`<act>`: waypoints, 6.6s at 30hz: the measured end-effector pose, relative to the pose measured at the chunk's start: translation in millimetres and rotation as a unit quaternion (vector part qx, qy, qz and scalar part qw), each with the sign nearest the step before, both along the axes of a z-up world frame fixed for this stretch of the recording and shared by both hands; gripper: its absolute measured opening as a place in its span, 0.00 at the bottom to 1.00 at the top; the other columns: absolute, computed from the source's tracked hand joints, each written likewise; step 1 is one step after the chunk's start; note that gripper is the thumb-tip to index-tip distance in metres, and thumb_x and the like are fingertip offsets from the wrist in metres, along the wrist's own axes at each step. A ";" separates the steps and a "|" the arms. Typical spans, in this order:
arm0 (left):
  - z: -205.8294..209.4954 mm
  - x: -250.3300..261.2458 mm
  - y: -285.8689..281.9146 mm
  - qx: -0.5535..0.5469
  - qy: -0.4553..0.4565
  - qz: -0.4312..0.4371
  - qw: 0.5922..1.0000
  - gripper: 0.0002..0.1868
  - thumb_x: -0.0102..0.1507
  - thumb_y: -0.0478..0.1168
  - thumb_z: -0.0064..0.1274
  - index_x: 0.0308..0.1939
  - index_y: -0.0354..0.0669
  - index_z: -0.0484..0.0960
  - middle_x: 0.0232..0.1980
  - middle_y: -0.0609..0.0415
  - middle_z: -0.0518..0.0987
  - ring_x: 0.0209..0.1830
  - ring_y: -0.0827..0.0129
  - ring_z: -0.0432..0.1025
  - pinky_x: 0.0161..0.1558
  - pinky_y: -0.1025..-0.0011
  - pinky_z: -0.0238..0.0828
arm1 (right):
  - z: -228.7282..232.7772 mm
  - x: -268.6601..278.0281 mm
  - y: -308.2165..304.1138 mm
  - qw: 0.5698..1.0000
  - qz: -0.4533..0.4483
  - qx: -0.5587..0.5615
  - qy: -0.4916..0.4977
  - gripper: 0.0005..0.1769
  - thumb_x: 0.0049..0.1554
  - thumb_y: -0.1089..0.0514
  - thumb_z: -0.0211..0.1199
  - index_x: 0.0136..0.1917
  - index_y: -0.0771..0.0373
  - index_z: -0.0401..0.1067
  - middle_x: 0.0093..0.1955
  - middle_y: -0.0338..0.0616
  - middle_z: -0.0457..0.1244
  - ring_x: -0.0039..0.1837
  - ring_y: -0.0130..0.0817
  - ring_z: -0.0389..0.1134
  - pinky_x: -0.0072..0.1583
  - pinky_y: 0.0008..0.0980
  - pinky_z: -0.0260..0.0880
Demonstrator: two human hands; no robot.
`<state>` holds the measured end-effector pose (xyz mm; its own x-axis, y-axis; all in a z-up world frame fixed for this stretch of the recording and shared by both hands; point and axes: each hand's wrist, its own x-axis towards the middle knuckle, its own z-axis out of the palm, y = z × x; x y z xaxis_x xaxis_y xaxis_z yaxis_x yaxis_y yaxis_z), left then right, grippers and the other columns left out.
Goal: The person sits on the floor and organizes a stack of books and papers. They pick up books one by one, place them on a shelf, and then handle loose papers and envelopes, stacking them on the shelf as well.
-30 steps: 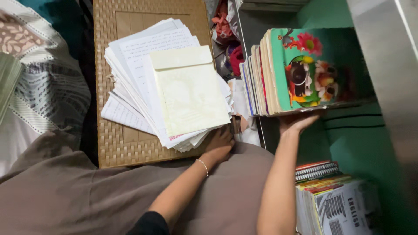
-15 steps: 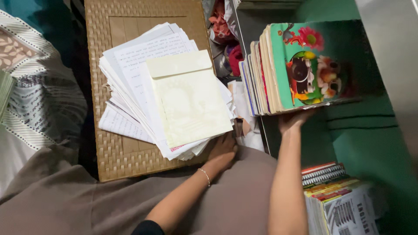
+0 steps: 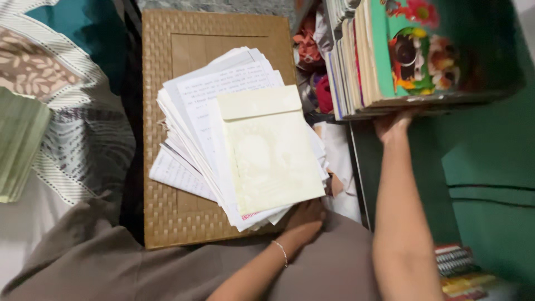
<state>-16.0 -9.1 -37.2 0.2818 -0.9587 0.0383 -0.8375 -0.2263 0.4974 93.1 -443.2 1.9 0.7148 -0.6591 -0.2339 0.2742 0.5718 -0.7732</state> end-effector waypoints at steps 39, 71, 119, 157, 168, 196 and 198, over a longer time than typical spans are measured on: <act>43.7 7.3 21.7 -0.047 0.119 -0.003 0.992 0.27 0.53 0.42 0.55 0.56 0.38 0.79 0.65 0.38 0.70 0.71 0.41 0.56 0.72 0.46 0.48 | 54.9 -62.8 242.9 0.849 0.138 -0.335 0.384 0.32 0.60 0.38 0.56 0.70 0.59 0.65 0.64 0.49 0.66 0.61 0.40 0.68 0.59 0.42 0.69; 142.6 125.7 200.5 -0.100 -0.067 0.219 0.968 0.34 0.68 0.59 0.44 0.73 0.46 0.64 0.78 0.41 0.56 0.79 0.49 0.48 0.71 0.40 0.46 | 100.7 -110.5 309.2 0.871 0.114 -0.324 0.352 0.18 0.51 0.62 0.73 0.53 0.62 0.71 0.39 0.36 0.66 0.36 0.20 0.61 0.35 0.23 0.58; 165.0 114.1 201.2 0.037 -0.077 0.247 0.965 0.37 0.62 0.61 0.46 0.71 0.49 0.64 0.78 0.41 0.54 0.79 0.43 0.44 0.68 0.31 0.40 | -24.1 -112.6 115.2 0.891 -0.114 -0.236 0.369 0.55 0.55 0.66 0.72 0.80 0.63 0.35 0.42 0.49 0.68 0.35 0.31 0.68 0.33 0.31 0.68; 196.5 324.3 422.4 -0.412 -0.078 0.816 0.398 0.34 0.60 0.51 0.63 0.66 0.48 0.69 0.76 0.46 0.61 0.81 0.51 0.49 0.77 0.45 0.44 | 160.7 -27.4 366.9 0.644 0.096 -0.746 0.140 0.08 0.67 0.65 0.64 0.58 0.73 0.74 0.58 0.52 0.65 0.58 0.41 0.70 0.55 0.34 0.74; 181.2 340.8 437.2 -0.430 0.236 0.808 0.326 0.66 0.47 0.56 0.70 0.79 0.40 0.45 0.80 0.37 0.49 0.80 0.41 0.42 0.74 0.49 0.46 | 124.8 48.2 432.6 0.482 0.184 -0.791 0.328 0.21 0.65 0.45 0.58 0.61 0.62 0.75 0.67 0.56 0.60 0.68 0.55 0.59 0.67 0.56 0.61; 187.4 319.7 470.2 -0.666 0.424 0.581 0.199 0.54 0.53 0.42 0.63 0.78 0.41 0.49 0.76 0.40 0.63 0.75 0.50 0.60 0.70 0.50 0.56 | 181.4 303.6 645.1 0.657 0.350 -0.662 0.084 0.22 0.61 0.47 0.67 0.53 0.70 0.75 0.47 0.50 0.70 0.49 0.36 0.70 0.52 0.34 0.70; 186.8 318.5 473.8 -0.645 0.437 0.597 0.191 0.54 0.54 0.43 0.63 0.79 0.45 0.49 0.77 0.43 0.63 0.76 0.54 0.59 0.70 0.51 0.54 | 184.2 341.4 688.4 0.683 0.350 -0.635 0.082 0.29 0.56 0.40 0.67 0.55 0.68 0.74 0.46 0.47 0.71 0.48 0.33 0.71 0.49 0.32 0.70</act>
